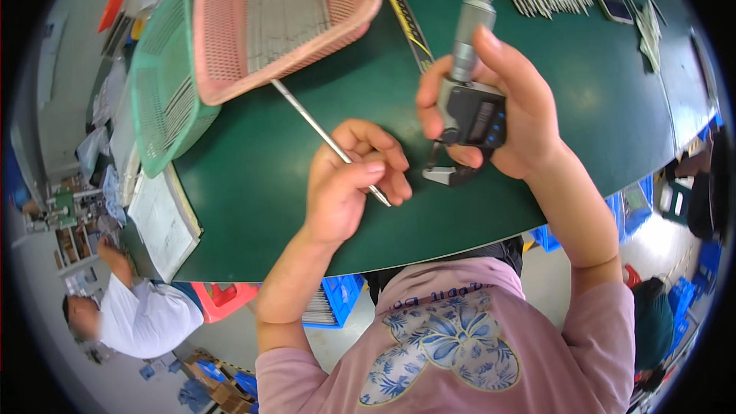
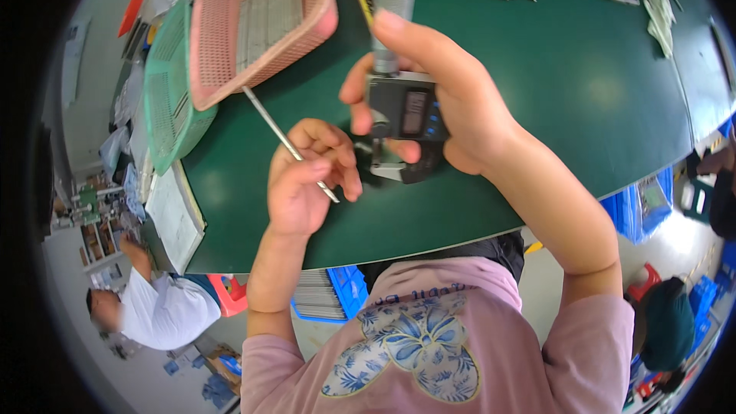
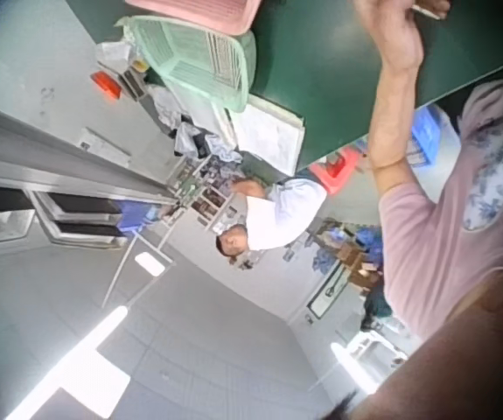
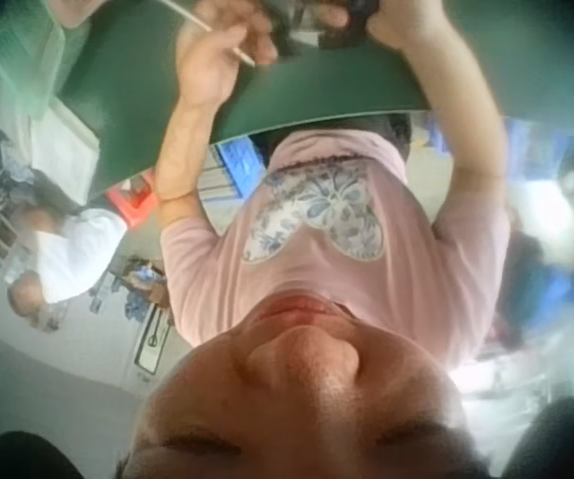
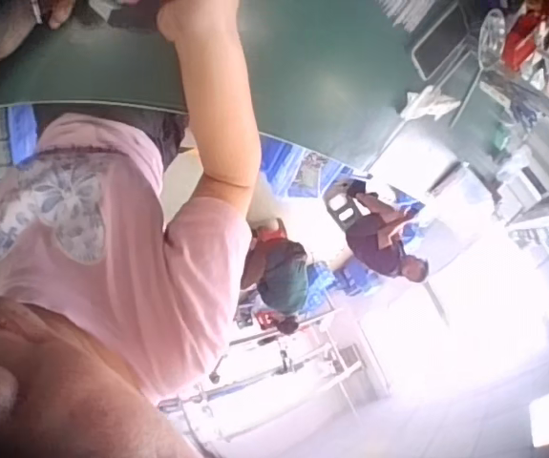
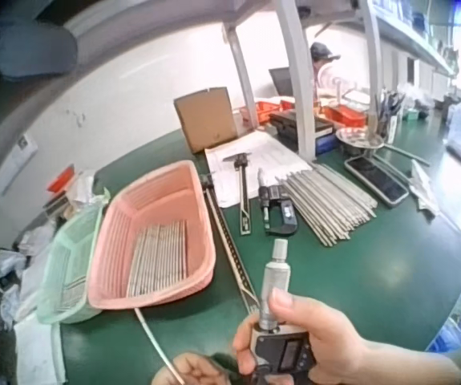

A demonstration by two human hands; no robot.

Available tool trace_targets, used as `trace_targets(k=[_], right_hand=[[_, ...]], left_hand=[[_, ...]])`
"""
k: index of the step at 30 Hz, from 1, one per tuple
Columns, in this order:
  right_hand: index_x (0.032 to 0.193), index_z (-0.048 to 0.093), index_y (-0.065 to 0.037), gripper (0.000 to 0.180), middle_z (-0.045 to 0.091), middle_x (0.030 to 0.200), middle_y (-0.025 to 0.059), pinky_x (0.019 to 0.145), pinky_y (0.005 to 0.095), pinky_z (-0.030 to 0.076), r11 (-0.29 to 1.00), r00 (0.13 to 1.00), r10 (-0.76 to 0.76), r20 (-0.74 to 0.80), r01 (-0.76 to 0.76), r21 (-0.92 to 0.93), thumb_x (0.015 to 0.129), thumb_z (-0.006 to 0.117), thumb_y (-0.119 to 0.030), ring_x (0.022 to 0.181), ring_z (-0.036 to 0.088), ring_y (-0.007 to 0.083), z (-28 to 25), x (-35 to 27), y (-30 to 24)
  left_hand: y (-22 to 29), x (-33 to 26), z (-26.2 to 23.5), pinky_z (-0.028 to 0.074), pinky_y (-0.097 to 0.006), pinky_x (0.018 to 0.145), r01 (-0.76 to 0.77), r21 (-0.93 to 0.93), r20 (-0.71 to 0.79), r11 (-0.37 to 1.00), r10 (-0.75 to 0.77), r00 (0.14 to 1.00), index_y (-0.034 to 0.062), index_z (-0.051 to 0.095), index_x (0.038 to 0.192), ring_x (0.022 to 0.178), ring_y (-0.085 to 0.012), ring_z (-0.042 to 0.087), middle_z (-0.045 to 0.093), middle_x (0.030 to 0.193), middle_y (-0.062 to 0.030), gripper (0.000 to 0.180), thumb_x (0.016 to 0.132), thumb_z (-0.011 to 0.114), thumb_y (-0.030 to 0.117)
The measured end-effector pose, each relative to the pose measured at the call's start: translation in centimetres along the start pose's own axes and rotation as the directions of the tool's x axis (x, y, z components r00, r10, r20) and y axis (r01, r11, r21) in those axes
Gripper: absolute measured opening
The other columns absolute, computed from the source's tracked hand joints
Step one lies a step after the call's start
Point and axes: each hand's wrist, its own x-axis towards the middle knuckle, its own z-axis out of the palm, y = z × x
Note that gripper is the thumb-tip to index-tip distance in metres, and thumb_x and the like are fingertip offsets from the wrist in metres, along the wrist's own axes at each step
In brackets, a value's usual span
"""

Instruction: The person repeatedly picks up thin metal rods from a pink basket and measures their diameter using a digital caliper. After each measurement, the rod is placed into a blue bin. The process is repeated for multiple rods throughout the clip.

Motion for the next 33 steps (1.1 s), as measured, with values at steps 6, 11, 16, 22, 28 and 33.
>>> trace_targets(k=[6, 11, 16, 22, 28, 33], right_hand=[[0.091, 0.058, 0.002, 0.03, 0.056, 0.067, 0.0082, 0.039, 0.0204, 0.035, 0.968, 0.986, -0.148, -0.08, 0.128, -0.216, 0.079, 0.059, -0.025, 0.043, 0.045, 0.0096, 0.2, 0.3, -0.7], [0.089, 0.055, 0.002, 0.024, 0.052, 0.066, 0.0077, 0.037, 0.0211, 0.033, 0.948, 0.965, -0.238, -0.108, 0.207, -0.24, 0.078, 0.06, -0.019, 0.044, 0.043, 0.0104, 0.0, 0.4, 0.1], [0.08, 0.043, -0.006, 0.02, 0.042, 0.062, 0.0052, 0.033, 0.0229, 0.032, 0.931, 0.944, -0.317, -0.09, 0.291, -0.221, 0.075, 0.06, -0.015, 0.036, 0.039, 0.0115, -0.3, 0.7, 0.3], [0.085, 0.042, -0.007, 0.018, 0.044, 0.068, 0.0044, 0.035, 0.0224, 0.034, 0.952, 0.947, -0.307, -0.098, 0.304, -0.042, 0.083, 0.055, -0.018, 0.04, 0.04, 0.0103, -0.8, 0.2, 1.1], [0.084, 0.042, -0.007, 0.018, 0.045, 0.068, 0.0034, 0.038, 0.0226, 0.034, 0.98, 0.982, -0.191, 0.001, 0.191, -0.061, 0.082, 0.056, -0.018, 0.042, 0.04, 0.0104, 0.6, 0.4, 3.2], [0.085, 0.049, -0.003, 0.019, 0.053, 0.072, 0.0081, 0.039, 0.0215, 0.035, 0.973, 0.993, -0.112, -0.04, 0.102, -0.207, 0.079, 0.06, -0.018, 0.049, 0.047, 0.0121, 2.0, 0.1, 3.2]], left_hand=[[-1.2, -1.6, 2.2, 0.033, -0.021, 0.033, 0.105, -0.032, -0.047, 0.994, -0.107, 0.993, -0.0027, 0.043, 0.096, 0.037, -0.0131, 0.043, 0.051, 0.059, -0.0124, 0.029, 0.07, 0.05, 0.009], [-1.5, -2.5, 2.5, 0.021, -0.02, 0.04, 0.195, 0.021, 0.266, 0.981, -0.193, 0.945, 0.0008, 0.046, 0.095, 0.043, -0.0053, 0.031, 0.036, 0.053, 0.0003, 0.028, 0.067, 0.042, 0.002], [-1.8, -1.6, 1.3, 0.025, -0.021, 0.04, 0.115, 0.086, 0.357, 0.99, -0.138, 0.924, -0.002, 0.042, 0.1, 0.041, -0.0063, 0.034, 0.04, 0.055, -0.0022, 0.031, 0.07, 0.042, 0.003], [2.4, -2.0, -1.0, 0.036, -0.021, 0.041, -0.09, -0.343, 0.365, 0.935, 0.221, 0.904, -0.0014, 0.033, 0.119, 0.047, -0.0076, 0.044, 0.053, 0.077, -0.0107, 0.059, 0.067, 0.056, 0.014], [-0.8, 0.0, 0.7, 0.043, -0.02, 0.055, -0.395, -0.122, 0.106, 0.91, 0.408, 0.907, 0.0058, 0.037, 0.114, 0.068, -0.0085, 0.055, 0.056, 0.086, -0.0052, 0.038, 0.082, 0.057, 0.013], [-0.6, 0.5, 0.4, 0.048, -0.024, 0.061, -0.232, 0.099, -0.132, 0.968, 0.243, 0.961, 0.0054, 0.047, 0.097, 0.077, -0.0141, 0.06, 0.058, 0.088, -0.0078, 0.016, 0.086, 0.054, 0.015]])
